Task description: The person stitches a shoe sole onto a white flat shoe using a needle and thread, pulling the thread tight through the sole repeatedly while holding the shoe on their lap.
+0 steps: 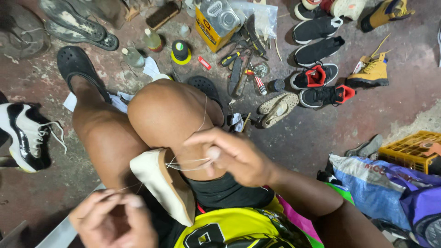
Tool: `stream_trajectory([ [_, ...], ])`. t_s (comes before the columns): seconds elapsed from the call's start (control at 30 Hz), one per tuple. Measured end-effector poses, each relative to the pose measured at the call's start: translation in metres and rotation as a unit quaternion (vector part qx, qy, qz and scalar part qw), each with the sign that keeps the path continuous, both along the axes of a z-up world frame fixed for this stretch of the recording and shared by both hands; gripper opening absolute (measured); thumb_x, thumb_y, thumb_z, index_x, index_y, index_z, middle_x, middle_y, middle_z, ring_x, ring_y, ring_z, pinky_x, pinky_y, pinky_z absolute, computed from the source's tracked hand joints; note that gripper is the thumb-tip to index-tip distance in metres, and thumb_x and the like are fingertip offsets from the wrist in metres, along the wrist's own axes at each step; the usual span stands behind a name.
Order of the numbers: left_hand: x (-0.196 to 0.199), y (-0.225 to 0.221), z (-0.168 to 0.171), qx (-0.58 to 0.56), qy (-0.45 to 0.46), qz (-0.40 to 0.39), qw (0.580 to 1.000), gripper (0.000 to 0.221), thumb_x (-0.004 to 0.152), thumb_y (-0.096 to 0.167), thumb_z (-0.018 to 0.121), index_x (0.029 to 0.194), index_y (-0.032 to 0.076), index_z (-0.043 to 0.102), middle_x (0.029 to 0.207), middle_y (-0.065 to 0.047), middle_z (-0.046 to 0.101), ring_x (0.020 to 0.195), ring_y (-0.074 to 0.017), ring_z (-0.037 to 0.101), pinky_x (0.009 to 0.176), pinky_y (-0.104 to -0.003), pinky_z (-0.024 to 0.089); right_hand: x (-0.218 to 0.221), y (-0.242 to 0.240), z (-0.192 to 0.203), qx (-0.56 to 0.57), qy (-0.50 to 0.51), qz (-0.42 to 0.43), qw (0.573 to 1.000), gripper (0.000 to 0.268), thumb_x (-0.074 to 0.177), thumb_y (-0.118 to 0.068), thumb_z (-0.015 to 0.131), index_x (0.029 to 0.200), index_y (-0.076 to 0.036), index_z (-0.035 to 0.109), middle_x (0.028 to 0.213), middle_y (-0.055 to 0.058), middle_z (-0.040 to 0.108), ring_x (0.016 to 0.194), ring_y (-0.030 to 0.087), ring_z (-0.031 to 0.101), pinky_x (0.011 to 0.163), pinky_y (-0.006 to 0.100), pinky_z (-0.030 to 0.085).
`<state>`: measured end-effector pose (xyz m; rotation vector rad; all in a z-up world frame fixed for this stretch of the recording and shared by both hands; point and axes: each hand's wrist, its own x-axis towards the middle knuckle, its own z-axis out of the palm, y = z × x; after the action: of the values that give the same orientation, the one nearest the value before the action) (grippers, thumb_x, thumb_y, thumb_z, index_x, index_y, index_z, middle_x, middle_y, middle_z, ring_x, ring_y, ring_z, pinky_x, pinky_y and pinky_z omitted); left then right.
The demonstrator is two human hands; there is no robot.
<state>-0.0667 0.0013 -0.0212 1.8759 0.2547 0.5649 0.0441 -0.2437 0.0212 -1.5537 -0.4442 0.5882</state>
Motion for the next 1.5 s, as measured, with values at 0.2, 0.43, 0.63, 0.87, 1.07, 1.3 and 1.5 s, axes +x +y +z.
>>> stream_trajectory([
  [0.2,0.008,0.001,0.002,0.085,0.143,-0.009,0.986,0.024,0.083,-0.010,0.079,0.106,-0.001,0.073,0.105,-0.012,0.070,0.086,-0.0167,0.068,0.076,-0.026,0.056,0.010,0.005,0.002,0.017,0.035,0.016,0.999,0.052,0.104,-0.025,0.064,0.151,-0.008,0.051,0.081,-0.003,0.052,0.073,0.006,0.048,0.070,0.026,0.041],
  [0.43,0.020,-0.018,0.014,0.081,0.128,-0.110,0.982,0.022,0.083,-0.003,0.073,0.104,-0.004,0.067,0.094,-0.015,0.069,0.072,-0.0195,0.067,0.067,-0.029,0.052,0.011,0.045,-0.008,-0.198,-0.080,0.020,0.977,0.065,0.079,-0.035,0.088,0.138,-0.019,0.065,0.060,-0.003,0.040,0.052,0.008,0.040,0.051,0.028,0.038],
  [0.63,0.004,-0.007,0.000,0.046,0.165,-0.070,0.983,0.018,0.089,0.003,0.071,0.079,0.000,0.058,0.068,-0.007,0.053,0.056,-0.0136,0.045,0.053,-0.030,0.037,0.011,0.048,-0.013,-0.156,-0.057,0.002,0.986,0.061,0.076,-0.035,0.090,0.131,-0.020,0.067,0.071,-0.007,0.050,0.060,0.003,0.046,0.054,0.023,0.043],
  [0.87,-0.039,0.040,-0.026,-0.217,0.172,0.060,0.959,0.045,0.096,0.001,0.066,0.064,0.011,0.035,0.059,0.004,0.034,0.053,-0.0036,0.027,0.051,-0.025,0.022,0.011,0.051,-0.023,-0.093,0.028,0.001,0.995,0.052,0.079,-0.015,0.089,0.127,-0.012,0.070,0.078,-0.010,0.059,0.063,0.000,0.040,0.052,0.020,0.035],
  [1.07,-0.062,0.086,-0.046,-0.451,0.191,0.138,0.861,0.038,0.092,-0.004,0.055,0.067,0.016,0.034,0.060,0.005,0.038,0.048,-0.0059,0.031,0.045,-0.023,0.024,0.009,0.047,-0.032,-0.078,0.031,0.004,0.996,0.049,0.079,-0.011,0.089,0.125,-0.011,0.072,0.073,-0.012,0.047,0.065,-0.002,0.037,0.054,0.018,0.032],
  [1.3,-0.055,0.099,-0.062,-0.467,0.168,0.102,0.862,0.039,0.095,-0.004,0.059,0.070,0.016,0.036,0.065,0.005,0.038,0.053,-0.0052,0.033,0.047,-0.023,0.026,0.012,0.043,-0.024,-0.091,0.073,-0.005,0.993,0.053,0.074,-0.012,0.091,0.123,-0.010,0.072,0.067,-0.013,0.040,0.062,-0.001,0.033,0.055,0.018,0.029],
  [1.5,-0.005,0.050,-0.001,0.254,0.081,0.072,0.961,0.017,0.093,0.000,0.068,0.104,-0.006,0.058,0.107,-0.022,0.061,0.095,-0.0330,0.061,0.085,-0.032,0.047,0.015,0.040,-0.016,-0.136,0.033,0.006,0.990,0.054,0.072,-0.014,0.091,0.122,-0.011,0.071,0.067,-0.012,0.042,0.060,0.000,0.035,0.053,0.018,0.031],
])
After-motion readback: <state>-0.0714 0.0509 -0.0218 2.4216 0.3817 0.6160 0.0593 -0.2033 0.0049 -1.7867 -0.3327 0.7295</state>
